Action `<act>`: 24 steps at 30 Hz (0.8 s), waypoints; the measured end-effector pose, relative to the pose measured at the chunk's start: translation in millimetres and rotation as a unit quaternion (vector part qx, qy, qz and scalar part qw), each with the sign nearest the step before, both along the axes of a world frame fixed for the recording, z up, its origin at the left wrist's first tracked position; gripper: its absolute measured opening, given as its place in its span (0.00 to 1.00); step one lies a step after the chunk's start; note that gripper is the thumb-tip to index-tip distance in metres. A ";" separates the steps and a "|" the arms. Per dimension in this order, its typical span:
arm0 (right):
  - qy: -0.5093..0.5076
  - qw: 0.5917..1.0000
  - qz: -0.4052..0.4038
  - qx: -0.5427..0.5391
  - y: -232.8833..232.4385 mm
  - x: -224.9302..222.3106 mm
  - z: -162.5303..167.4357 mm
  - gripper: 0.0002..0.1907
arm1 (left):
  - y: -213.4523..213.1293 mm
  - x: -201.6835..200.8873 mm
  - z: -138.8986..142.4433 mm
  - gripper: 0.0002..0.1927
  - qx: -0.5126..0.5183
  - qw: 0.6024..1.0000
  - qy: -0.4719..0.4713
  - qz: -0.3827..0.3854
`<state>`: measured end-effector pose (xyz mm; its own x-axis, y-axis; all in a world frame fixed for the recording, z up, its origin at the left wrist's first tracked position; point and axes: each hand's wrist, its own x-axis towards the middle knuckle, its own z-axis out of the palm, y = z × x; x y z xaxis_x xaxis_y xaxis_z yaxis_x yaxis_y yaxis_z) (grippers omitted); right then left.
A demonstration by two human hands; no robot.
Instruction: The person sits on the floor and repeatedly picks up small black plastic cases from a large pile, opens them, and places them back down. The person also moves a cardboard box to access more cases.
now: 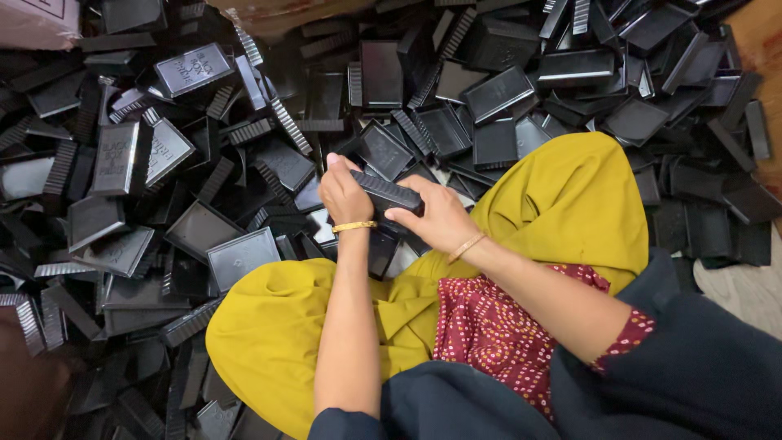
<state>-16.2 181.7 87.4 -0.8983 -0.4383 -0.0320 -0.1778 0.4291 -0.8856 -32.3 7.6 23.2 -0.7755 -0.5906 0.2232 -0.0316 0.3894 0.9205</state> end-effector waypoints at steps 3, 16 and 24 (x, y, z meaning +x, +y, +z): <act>-0.009 0.998 -0.026 0.056 2.1 0.3 7.0 0.24 | -3.7 -3.6 -7.5 0.33 0.009 0.999 -0.029 -0.016; -0.122 0.921 0.074 -0.363 15.3 -184.1 126.1 0.23 | 7.1 -1.9 -48.1 0.42 -0.195 0.901 -0.384 -0.038; 0.222 0.898 0.293 0.240 19.9 -43.2 -84.7 0.10 | -1.3 -2.1 -61.3 0.18 -0.207 0.945 -0.242 -0.069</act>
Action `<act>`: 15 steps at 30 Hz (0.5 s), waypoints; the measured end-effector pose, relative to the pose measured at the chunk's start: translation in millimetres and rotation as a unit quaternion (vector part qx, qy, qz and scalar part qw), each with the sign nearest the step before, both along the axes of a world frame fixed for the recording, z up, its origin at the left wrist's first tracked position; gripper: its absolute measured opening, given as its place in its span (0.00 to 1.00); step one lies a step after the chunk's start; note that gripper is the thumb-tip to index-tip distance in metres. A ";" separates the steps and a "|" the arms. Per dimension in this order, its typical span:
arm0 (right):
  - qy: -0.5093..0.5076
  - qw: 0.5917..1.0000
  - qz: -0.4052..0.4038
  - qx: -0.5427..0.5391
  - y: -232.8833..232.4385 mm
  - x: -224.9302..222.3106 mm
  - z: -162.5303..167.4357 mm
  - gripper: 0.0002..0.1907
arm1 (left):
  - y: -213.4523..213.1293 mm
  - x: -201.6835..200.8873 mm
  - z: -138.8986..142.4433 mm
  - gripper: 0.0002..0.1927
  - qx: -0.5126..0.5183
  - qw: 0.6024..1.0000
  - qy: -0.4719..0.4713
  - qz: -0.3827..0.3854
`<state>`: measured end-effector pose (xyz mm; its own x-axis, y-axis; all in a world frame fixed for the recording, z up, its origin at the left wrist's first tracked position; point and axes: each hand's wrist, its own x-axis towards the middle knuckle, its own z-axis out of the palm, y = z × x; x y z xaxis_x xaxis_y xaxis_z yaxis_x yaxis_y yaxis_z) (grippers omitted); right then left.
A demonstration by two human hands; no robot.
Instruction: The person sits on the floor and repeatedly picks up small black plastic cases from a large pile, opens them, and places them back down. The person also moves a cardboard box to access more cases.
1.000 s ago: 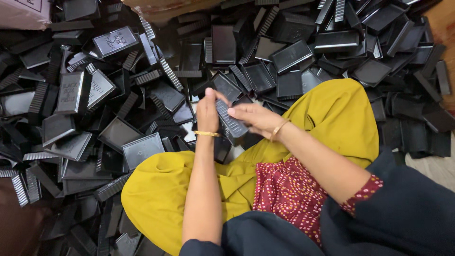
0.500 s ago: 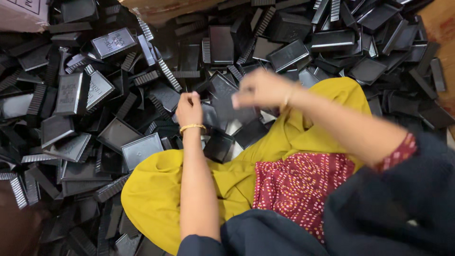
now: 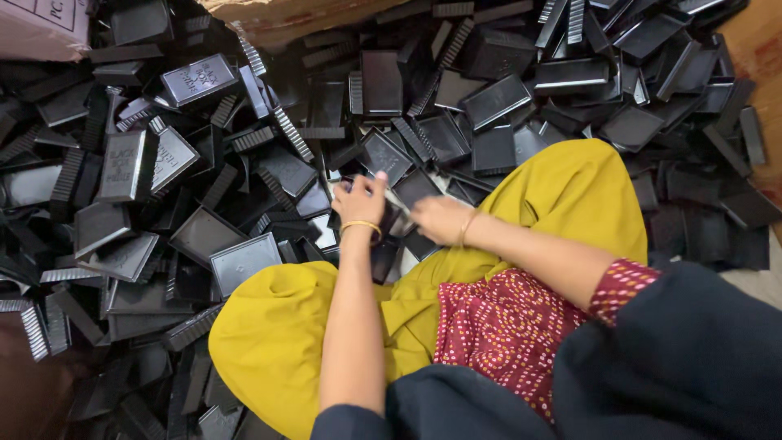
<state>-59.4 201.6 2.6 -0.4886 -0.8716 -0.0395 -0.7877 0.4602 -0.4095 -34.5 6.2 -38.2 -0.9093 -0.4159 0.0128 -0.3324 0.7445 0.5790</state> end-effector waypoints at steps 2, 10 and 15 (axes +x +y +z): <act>0.031 0.998 0.036 0.039 8.0 3.5 -27.9 0.17 | -16.6 -1.7 1.8 0.16 0.094 0.995 0.012 0.008; -0.135 0.924 -0.300 -0.196 9.5 -31.4 16.3 0.23 | 3.2 -0.4 11.1 0.18 0.705 0.692 0.149 -0.045; -0.036 0.952 -0.179 -0.247 -8.8 -12.3 47.5 0.35 | 10.7 -5.2 9.3 0.17 0.764 0.618 0.175 -0.071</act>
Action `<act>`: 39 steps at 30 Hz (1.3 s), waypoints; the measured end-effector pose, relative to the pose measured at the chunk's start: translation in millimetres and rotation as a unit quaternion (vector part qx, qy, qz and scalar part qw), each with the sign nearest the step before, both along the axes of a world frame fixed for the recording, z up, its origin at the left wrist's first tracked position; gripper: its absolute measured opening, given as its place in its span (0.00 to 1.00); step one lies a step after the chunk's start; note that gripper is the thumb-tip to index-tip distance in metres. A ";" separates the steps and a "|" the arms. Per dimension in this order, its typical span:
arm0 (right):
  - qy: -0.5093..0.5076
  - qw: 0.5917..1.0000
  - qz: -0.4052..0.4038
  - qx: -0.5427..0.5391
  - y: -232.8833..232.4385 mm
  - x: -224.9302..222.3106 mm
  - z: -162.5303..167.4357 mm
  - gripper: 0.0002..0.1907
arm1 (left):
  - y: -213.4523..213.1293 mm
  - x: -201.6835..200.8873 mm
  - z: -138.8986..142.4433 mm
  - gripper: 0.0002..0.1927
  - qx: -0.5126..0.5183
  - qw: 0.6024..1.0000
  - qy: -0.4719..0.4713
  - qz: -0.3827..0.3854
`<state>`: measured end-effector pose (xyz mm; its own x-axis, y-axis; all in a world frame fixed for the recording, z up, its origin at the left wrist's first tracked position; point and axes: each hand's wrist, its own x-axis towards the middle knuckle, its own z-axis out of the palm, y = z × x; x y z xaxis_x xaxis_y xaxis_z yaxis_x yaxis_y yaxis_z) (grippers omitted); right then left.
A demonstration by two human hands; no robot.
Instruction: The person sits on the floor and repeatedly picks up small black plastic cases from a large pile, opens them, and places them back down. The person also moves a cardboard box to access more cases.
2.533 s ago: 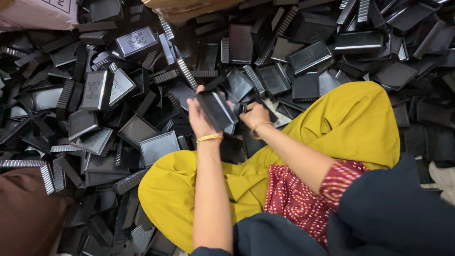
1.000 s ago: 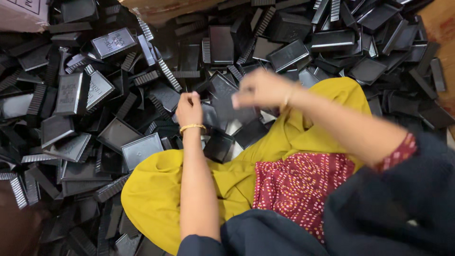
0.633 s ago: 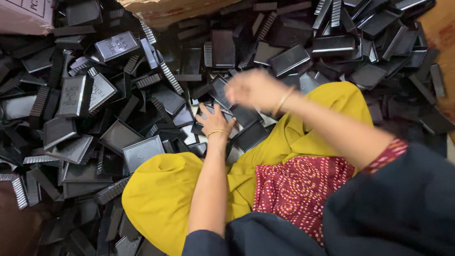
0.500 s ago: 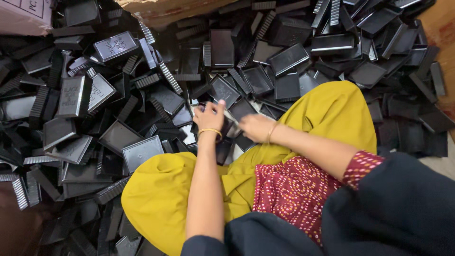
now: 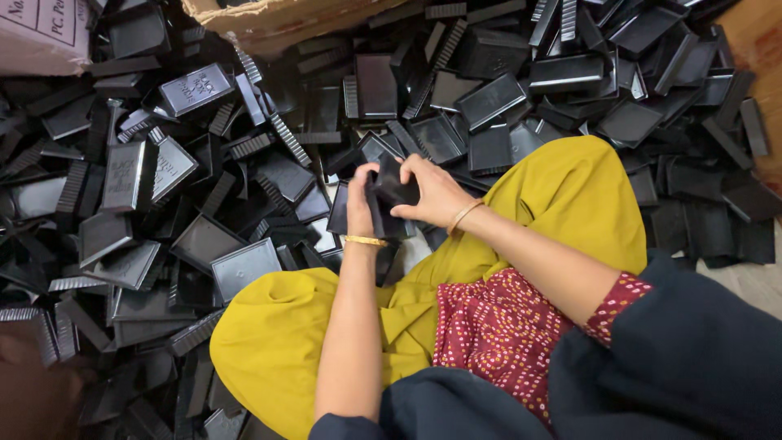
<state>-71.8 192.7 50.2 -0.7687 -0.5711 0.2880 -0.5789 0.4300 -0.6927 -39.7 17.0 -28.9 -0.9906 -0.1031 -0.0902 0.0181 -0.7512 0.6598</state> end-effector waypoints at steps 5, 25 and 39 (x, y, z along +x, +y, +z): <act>-0.323 0.933 -0.155 -0.023 -2.2 6.4 17.0 0.45 | -4.9 0.9 17.2 0.27 -0.215 0.970 0.068 0.093; -0.432 0.895 -0.092 -0.061 -9.1 21.8 25.8 0.39 | 12.6 7.0 38.9 0.26 -0.257 0.960 0.079 0.077; -0.204 0.971 -0.077 0.101 11.9 44.3 48.0 0.23 | -4.5 2.3 31.9 0.27 -0.591 0.776 -0.070 0.207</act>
